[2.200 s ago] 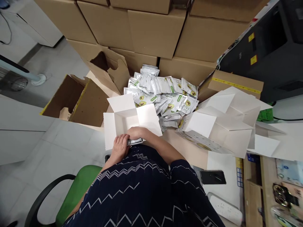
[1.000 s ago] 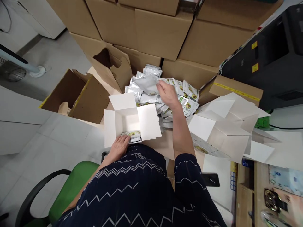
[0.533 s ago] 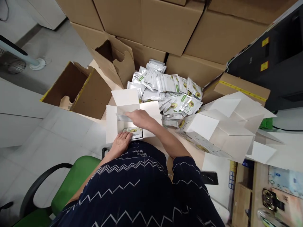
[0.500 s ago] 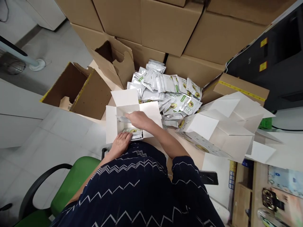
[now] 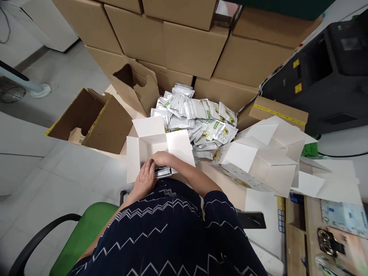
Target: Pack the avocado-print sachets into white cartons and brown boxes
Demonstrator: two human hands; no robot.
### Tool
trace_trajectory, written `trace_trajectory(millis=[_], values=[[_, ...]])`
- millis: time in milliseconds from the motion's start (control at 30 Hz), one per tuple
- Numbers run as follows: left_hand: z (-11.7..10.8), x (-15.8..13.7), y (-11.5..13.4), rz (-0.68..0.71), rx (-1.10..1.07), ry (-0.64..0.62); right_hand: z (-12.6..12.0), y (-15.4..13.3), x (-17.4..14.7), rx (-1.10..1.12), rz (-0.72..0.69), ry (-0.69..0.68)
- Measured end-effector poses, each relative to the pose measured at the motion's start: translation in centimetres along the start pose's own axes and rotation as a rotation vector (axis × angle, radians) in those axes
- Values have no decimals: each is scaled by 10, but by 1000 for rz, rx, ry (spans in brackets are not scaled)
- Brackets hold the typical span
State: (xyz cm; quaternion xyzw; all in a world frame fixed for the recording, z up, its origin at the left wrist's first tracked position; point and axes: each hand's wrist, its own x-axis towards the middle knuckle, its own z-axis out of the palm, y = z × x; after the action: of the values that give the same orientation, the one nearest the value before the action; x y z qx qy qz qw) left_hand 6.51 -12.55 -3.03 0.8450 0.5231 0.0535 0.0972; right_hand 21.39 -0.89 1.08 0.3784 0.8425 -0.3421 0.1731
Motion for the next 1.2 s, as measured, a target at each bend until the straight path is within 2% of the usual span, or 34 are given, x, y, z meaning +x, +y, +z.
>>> trace_trajectory(millis=[233, 300, 367, 433, 567, 633, 700, 767, 867, 1000, 1100, 1200], values=[[-7, 1, 0, 20, 35, -24, 4, -1, 1, -36, -14, -47], [-9, 2, 0, 30, 48, -23, -3, -5, -8, -40, -13, -77], [-10, 2, -1, 31, 57, -14, -13, -8, -26, 6, -13, -39], [-9, 2, -1, 25, 62, -7, -24, -6, -51, 146, -44, 108], [-8, 2, -1, 17, 64, -15, -39, 19, -106, 679, -102, 589], [-7, 0, -2, 24, 73, -23, -38, 43, -126, 892, -4, 881], [-6, -1, -3, 34, 85, -28, -31, 73, -136, 990, 169, 1152], [-6, -1, -3, 41, 92, -27, -21, 105, -137, 1026, 336, 1305], [-5, -2, -3, 34, 97, -17, -7, 147, -125, 980, 503, 1338], [-4, -1, -2, 21, 110, -22, -7, 181, -100, 605, 703, 1314], [-4, -1, -2, 20, 101, -20, -19, 193, -84, 325, 810, 1199], [-2, -2, -2, 14, 88, -12, -32, 202, -71, 138, 866, 1053]])
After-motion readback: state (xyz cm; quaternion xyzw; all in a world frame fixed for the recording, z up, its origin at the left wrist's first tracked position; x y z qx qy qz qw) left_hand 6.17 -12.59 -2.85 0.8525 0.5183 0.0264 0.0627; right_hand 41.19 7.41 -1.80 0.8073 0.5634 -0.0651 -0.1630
